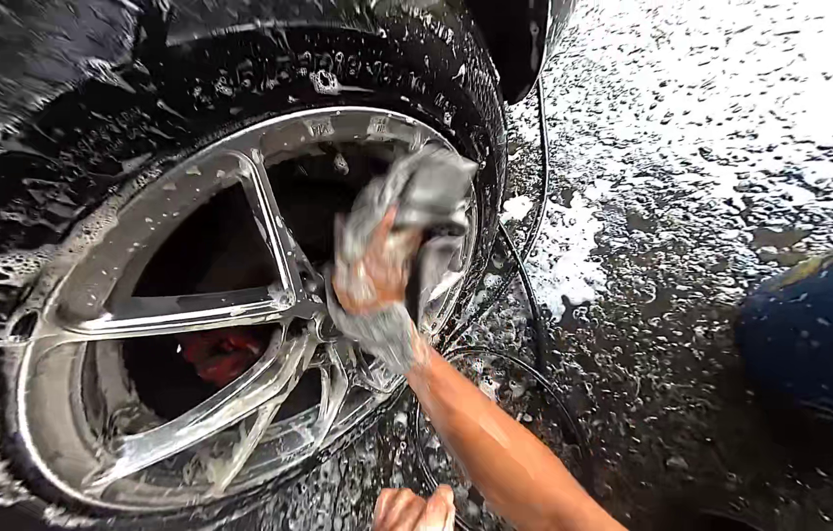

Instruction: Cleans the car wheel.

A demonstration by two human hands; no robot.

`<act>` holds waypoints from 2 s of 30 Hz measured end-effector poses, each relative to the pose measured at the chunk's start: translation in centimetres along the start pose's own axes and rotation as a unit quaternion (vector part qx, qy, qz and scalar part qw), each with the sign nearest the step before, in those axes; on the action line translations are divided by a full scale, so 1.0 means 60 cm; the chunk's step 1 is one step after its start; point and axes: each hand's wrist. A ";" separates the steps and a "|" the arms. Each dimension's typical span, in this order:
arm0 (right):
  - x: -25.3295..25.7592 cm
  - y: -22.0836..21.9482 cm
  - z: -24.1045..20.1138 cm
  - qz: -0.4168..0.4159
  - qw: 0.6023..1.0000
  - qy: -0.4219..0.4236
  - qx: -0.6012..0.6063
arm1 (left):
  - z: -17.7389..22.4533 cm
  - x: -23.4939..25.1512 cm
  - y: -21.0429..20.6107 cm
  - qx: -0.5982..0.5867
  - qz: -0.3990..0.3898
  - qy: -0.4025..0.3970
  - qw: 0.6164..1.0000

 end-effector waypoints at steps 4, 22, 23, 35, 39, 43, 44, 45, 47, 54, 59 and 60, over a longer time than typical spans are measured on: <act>0.013 0.087 0.048 -0.093 0.990 0.066 0.085 | 0.003 0.003 0.005 -0.036 0.002 0.002 0.999; -0.128 0.194 0.133 -0.319 0.872 0.164 0.333 | -0.059 0.033 0.053 -0.392 0.268 0.234 0.848; -0.145 0.188 0.134 -0.374 0.846 0.185 0.332 | -0.066 0.050 0.067 -0.491 0.271 0.267 0.784; -0.167 0.154 0.170 -0.385 0.803 0.343 0.298 | -0.084 0.113 0.136 -0.071 -0.009 0.234 0.970; -0.153 0.160 0.177 -0.326 0.786 0.372 0.371 | -0.090 0.149 0.147 -0.415 -0.081 0.350 0.836; -0.106 0.188 0.233 -0.475 0.723 0.320 0.387 | -0.046 0.174 0.150 -0.288 0.068 0.332 0.896; -0.091 0.189 0.255 -0.511 0.704 0.305 0.388 | -0.041 0.175 0.148 -0.279 0.117 0.311 0.901; -0.077 0.189 0.273 -0.531 0.694 0.286 0.393 | -0.038 0.175 0.145 -0.277 0.153 0.285 0.905; -0.063 0.187 0.280 -0.502 0.710 0.233 0.436 | -0.036 0.174 0.139 -0.243 0.163 0.240 0.926; -0.087 0.160 0.156 -0.241 0.839 0.029 0.488 | -0.025 0.234 0.087 -0.293 0.022 0.222 0.930; -0.051 0.131 0.131 -0.140 0.887 0.032 0.438 | -0.043 0.299 0.152 0.028 -0.017 0.168 0.985; -0.046 0.128 0.123 -0.132 0.903 0.031 0.408 | -0.053 0.319 0.158 0.054 -0.028 0.163 0.985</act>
Point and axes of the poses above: each hand's wrist, its own x-axis towards the middle knuckle, its own y-axis out of the back of the hand, z = x × y, and after that the axes turned 14 degrees about -y, right-handed
